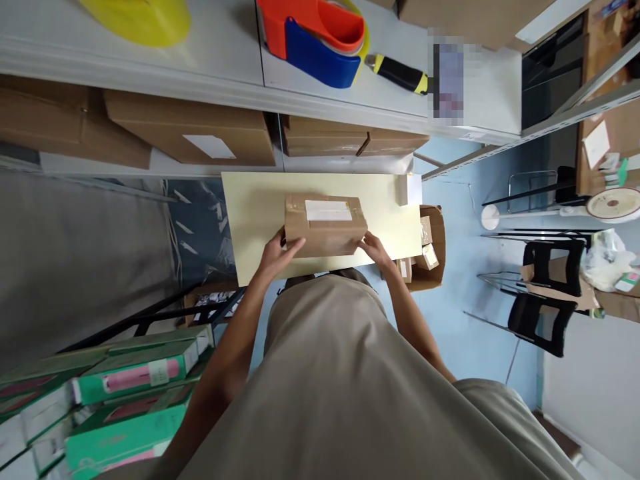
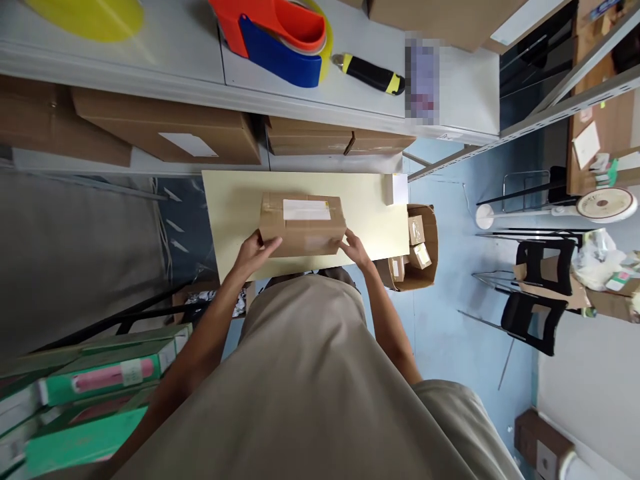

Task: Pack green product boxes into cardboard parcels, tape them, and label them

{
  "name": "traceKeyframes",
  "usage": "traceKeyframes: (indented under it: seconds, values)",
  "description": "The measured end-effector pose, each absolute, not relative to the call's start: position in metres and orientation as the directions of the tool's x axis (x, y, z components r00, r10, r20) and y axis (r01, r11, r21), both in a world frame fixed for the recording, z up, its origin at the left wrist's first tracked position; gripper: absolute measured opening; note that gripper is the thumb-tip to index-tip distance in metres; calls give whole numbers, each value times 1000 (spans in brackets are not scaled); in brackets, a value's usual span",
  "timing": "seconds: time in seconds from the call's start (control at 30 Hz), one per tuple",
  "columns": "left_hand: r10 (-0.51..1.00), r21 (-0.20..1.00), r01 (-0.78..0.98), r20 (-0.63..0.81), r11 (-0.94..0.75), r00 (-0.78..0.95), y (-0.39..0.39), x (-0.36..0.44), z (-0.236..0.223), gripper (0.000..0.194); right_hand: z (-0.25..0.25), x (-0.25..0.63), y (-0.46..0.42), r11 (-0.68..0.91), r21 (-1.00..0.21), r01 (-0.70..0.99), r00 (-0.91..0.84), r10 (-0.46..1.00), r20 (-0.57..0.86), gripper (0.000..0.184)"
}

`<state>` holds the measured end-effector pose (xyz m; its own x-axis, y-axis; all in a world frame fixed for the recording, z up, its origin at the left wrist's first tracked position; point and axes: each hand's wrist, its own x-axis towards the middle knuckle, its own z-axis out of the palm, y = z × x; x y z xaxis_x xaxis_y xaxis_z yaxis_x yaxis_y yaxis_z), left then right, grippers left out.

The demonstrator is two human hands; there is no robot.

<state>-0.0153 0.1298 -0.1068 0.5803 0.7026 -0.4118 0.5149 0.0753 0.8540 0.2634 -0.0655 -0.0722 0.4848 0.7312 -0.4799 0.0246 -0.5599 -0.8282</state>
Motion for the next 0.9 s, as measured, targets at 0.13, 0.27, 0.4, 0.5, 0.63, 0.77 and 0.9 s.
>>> traceKeyframes:
  seconds: [0.13, 0.27, 0.4, 0.5, 0.63, 0.77, 0.9]
  values:
    - [773, 709, 704, -465, 34, 431, 123, 12, -83, 63, -56, 291, -57, -572, -820, 3, 431, 741, -515, 60]
    - [785, 547, 834, -546, 70, 292, 113, 43, -80, 66, -67, 314, -49, -654, -756, 38, 400, 703, -588, 63]
    - [770, 429, 887, -620, 172, 151, 105, 64, -88, 65, -89, 329, -47, -671, -740, 52, 307, 716, -627, 59]
    - [782, 398, 881, -621, 255, 55, 99, 74, -95, 61, -107, 333, -49, -658, -750, 61, 232, 740, -631, 58]
    - [880, 468, 844, -475, 263, -11, 87, 86, -100, 67, -123, 343, -59, -624, -782, 10, 213, 765, -608, 74]
    - [987, 587, 809, -146, 28, 71, 74, 119, -91, 69, -126, 382, -78, -538, -838, 93, 479, 762, -436, 71]
    - [943, 695, 697, -83, -176, 322, 57, 188, -78, 55, -128, 450, -95, -488, -845, 221, 734, 653, -185, 58]
